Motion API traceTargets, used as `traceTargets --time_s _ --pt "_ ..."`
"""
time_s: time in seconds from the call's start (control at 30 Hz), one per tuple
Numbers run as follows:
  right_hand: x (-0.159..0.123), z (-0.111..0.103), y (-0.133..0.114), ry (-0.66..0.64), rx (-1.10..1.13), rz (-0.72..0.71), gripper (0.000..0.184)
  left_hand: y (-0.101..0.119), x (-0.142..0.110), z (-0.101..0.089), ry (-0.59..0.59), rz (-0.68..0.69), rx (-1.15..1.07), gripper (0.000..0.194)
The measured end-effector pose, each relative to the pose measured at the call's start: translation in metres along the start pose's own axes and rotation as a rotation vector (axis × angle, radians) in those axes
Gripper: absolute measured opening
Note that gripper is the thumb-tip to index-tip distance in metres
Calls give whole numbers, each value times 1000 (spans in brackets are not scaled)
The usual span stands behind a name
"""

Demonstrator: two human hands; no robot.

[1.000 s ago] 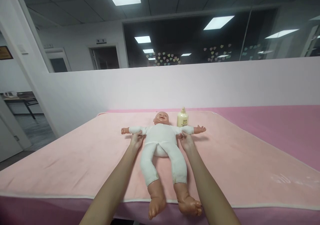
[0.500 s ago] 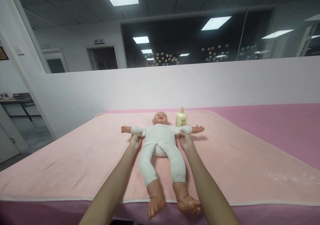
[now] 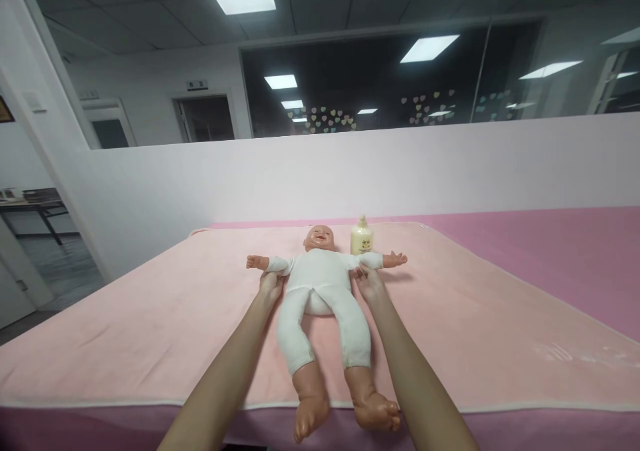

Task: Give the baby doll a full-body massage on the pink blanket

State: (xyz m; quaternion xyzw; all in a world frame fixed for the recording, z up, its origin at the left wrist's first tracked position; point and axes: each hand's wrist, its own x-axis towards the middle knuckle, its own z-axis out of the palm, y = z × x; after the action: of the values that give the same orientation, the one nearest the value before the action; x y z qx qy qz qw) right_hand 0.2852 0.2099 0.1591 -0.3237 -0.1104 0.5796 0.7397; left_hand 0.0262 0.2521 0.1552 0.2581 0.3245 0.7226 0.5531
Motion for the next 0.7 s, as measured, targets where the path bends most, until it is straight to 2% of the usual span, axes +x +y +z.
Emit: traceTargets --time_s 0.23,0.43,0.7 --pt "1 -1 0 22 31 33 19 1 0 0 14 2 -21 37" --pt "0 -1 1 -8 6 3 19 2 0 0 32 -7 -47 39" --pt "0 0 -1 43 45 41 17 3 3 0 65 -22 -68 39"
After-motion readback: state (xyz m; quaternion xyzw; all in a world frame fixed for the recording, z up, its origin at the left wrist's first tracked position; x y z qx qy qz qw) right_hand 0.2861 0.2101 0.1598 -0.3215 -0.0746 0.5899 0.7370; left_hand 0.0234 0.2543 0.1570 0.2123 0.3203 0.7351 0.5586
